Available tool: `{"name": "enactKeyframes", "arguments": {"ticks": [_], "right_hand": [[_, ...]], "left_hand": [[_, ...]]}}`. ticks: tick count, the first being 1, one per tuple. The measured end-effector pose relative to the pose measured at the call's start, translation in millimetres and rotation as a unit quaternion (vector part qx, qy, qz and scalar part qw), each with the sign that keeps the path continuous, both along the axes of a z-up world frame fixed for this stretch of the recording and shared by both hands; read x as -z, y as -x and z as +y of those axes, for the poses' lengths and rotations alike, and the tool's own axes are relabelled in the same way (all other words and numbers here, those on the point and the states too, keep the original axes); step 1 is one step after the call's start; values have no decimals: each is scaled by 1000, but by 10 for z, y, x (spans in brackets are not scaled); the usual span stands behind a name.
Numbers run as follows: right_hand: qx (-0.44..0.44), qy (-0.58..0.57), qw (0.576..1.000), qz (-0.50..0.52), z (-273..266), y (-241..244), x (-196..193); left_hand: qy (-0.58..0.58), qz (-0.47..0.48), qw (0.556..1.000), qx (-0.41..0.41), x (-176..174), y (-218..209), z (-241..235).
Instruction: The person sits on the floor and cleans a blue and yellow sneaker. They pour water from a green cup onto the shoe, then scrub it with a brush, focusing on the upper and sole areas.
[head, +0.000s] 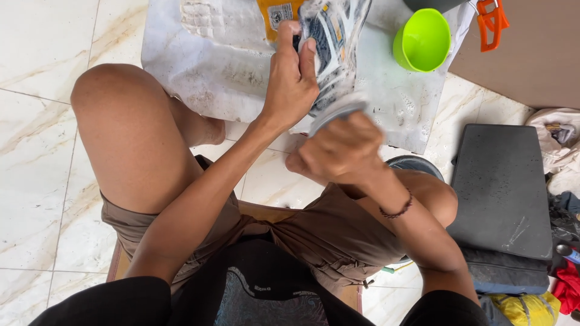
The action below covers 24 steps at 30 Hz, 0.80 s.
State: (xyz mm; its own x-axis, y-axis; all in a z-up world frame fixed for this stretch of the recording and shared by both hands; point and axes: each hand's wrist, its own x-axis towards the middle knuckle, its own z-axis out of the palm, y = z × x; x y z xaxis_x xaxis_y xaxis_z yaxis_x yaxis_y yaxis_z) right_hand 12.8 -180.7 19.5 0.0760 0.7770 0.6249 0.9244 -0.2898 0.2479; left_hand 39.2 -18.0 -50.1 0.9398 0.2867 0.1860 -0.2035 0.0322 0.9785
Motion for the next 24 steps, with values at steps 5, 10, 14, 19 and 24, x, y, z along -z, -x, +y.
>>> {"name": "enactKeyframes", "arguments": {"ticks": [5,10,14,19,24], "right_hand": [[-74,57,995,-32,52,137,218],[-25,4,1000,0,-236,-170,17],[-89,74,992,-42,-35,150,408],[-10,-11,1000,-15,-142,-123,-212],[1,30,998,-55,-74,93,191]], "left_hand": [[11,-14,1000,-12,63,-51,-4],[-3,-4,1000,-12,-41,-37,-22],[2,-31,999,-18,-13,-118,-67],[4,-8,999,-30,-102,-54,-101],[1,-7,1000,-25,-117,-77,-117]]}}
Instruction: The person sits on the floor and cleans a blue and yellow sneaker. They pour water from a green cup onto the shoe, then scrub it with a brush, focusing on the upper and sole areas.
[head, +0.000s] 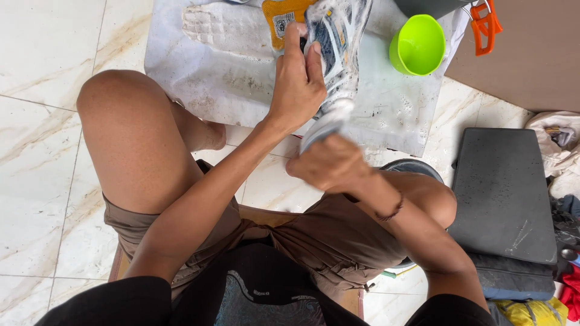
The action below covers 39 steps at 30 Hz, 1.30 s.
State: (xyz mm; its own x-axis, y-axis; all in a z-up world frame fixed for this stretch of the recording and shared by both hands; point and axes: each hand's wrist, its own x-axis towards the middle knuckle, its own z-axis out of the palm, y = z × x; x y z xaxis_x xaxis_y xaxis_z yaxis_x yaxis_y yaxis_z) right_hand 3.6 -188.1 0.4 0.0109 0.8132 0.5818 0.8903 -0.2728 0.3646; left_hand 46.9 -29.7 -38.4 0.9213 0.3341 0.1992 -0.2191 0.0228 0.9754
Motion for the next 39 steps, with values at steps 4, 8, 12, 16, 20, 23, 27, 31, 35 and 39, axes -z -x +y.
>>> {"name": "enactKeyframes", "arguments": {"ticks": [4,8,12,16,20,23,27,31,35,39], "right_hand": [[-99,28,993,64,44,74,3],[-24,-25,999,18,-183,-275,-469],[-36,-58,997,21,-141,-190,-261],[-90,37,995,-14,-99,-24,96],[-44,-43,997,36,-237,-308,-498],[-72,-27,996,55,-275,-298,-366],[-103,30,994,21,-131,63,153],[-70,-4,997,30,-278,-162,-243],[-33,-51,997,50,-249,-303,-536],[-95,29,995,5,-150,112,165]], "left_hand": [[13,-14,1000,-1,35,25,46],[17,-2,1000,0,-54,82,61],[18,1,1000,-2,-3,65,19],[20,3,1000,7,-6,13,88],[57,-1,998,17,-81,97,87],[40,4,999,6,-19,76,80],[27,5,1000,-3,29,111,48],[57,-14,998,-3,7,106,-27],[47,19,999,-11,38,153,-76],[51,21,998,-13,89,161,-60]]}}
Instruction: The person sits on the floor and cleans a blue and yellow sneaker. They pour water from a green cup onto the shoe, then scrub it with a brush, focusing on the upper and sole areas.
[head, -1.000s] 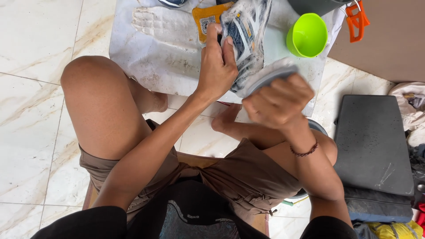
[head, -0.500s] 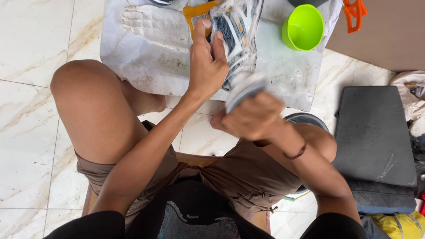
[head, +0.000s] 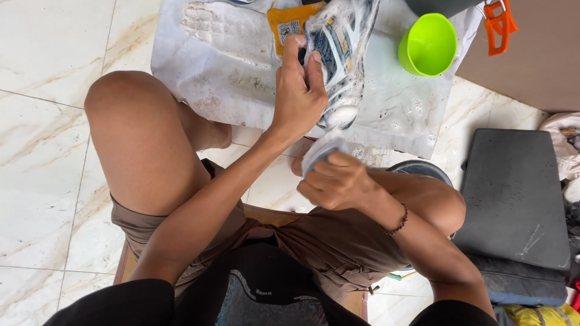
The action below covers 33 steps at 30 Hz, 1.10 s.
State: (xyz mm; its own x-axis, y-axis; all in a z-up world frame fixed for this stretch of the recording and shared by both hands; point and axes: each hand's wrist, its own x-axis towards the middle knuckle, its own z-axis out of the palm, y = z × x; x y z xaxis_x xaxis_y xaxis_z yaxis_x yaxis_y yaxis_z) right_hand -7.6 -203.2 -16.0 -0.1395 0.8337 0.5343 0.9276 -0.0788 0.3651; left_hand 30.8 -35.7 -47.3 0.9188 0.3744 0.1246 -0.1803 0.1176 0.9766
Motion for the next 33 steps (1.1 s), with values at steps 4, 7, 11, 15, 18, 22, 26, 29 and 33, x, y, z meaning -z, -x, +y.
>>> {"name": "enactKeyframes", "arguments": {"ticks": [4,7,11,15,18,22,26,29,33], "right_hand": [[8,-20,999,33,112,-6,-311],[34,-76,997,5,-4,-262,-598],[93,-64,991,76,-95,-192,-651],[0,-52,999,15,104,-86,-322],[8,-19,1000,-13,-130,-229,-460],[111,-58,992,24,-272,-264,-222],[-5,-24,996,82,30,129,-127],[7,-52,998,34,20,-36,-282],[118,-101,981,112,-83,-150,-537]], "left_hand": [[4,-29,1000,-12,-81,-22,41],[25,-16,1000,2,-132,62,7],[-3,4,1000,-7,-57,92,-56],[1,-12,1000,-1,1,47,-11],[8,20,1000,-18,-35,85,-44],[-7,-13,1000,-13,-54,107,-145],[-20,-11,999,-40,25,127,-112],[35,-15,999,-34,-4,77,-78],[3,-6,999,-36,2,139,-120]]}}
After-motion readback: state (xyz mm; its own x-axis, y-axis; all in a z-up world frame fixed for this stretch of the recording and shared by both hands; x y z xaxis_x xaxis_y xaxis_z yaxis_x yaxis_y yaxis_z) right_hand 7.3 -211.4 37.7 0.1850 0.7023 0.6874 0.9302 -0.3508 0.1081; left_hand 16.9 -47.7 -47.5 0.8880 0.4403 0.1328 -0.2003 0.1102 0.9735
